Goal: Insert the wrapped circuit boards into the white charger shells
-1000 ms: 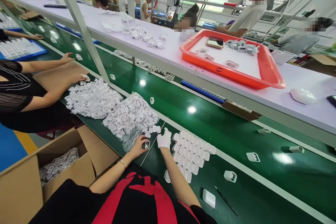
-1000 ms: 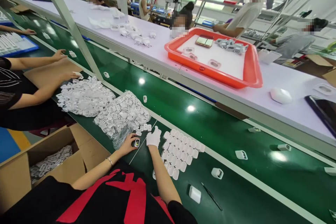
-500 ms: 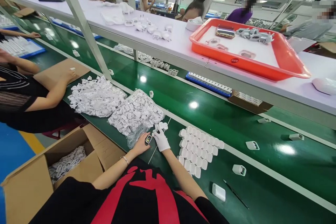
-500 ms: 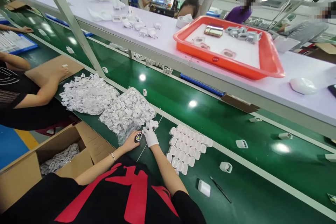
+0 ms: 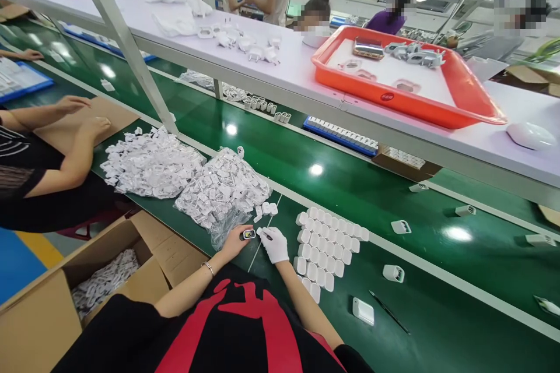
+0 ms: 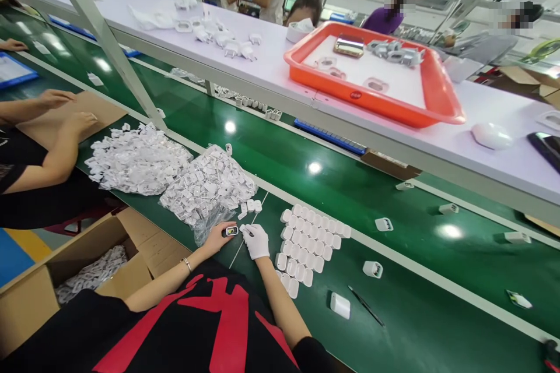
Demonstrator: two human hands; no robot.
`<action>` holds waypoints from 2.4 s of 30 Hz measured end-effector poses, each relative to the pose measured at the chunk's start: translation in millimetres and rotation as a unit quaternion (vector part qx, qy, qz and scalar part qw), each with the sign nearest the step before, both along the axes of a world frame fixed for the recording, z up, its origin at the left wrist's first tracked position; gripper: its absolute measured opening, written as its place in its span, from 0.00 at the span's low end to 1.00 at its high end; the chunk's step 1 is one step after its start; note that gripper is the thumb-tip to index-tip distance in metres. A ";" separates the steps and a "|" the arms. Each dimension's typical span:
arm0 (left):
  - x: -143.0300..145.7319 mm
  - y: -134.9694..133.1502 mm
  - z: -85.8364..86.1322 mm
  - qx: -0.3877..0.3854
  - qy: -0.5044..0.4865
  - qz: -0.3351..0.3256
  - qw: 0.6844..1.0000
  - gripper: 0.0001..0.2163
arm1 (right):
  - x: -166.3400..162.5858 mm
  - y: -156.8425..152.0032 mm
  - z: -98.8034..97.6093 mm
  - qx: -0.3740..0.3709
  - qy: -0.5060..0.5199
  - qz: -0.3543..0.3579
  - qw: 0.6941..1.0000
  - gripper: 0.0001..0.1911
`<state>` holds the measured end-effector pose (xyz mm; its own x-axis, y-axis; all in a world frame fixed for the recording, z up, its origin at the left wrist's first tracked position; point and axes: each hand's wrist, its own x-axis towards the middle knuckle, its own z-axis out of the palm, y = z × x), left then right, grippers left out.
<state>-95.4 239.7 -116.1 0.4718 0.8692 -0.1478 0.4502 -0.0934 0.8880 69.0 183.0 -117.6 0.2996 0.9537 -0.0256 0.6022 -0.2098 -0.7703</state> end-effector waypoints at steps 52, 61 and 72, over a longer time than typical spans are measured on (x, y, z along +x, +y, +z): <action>-7.8 -0.6 -11.0 -0.188 -0.124 0.024 0.974 0.20 | -31.0 9.2 -9.0 -0.034 0.220 -0.009 0.975 0.09; -6.7 5.4 -11.1 -0.209 -0.090 0.022 0.973 0.29 | -35.6 10.7 -13.9 -0.064 0.390 -0.113 0.912 0.25; -5.0 6.1 -20.9 -0.240 -0.078 0.039 0.967 0.32 | -46.2 17.8 -10.3 -0.045 0.347 -0.211 0.913 0.09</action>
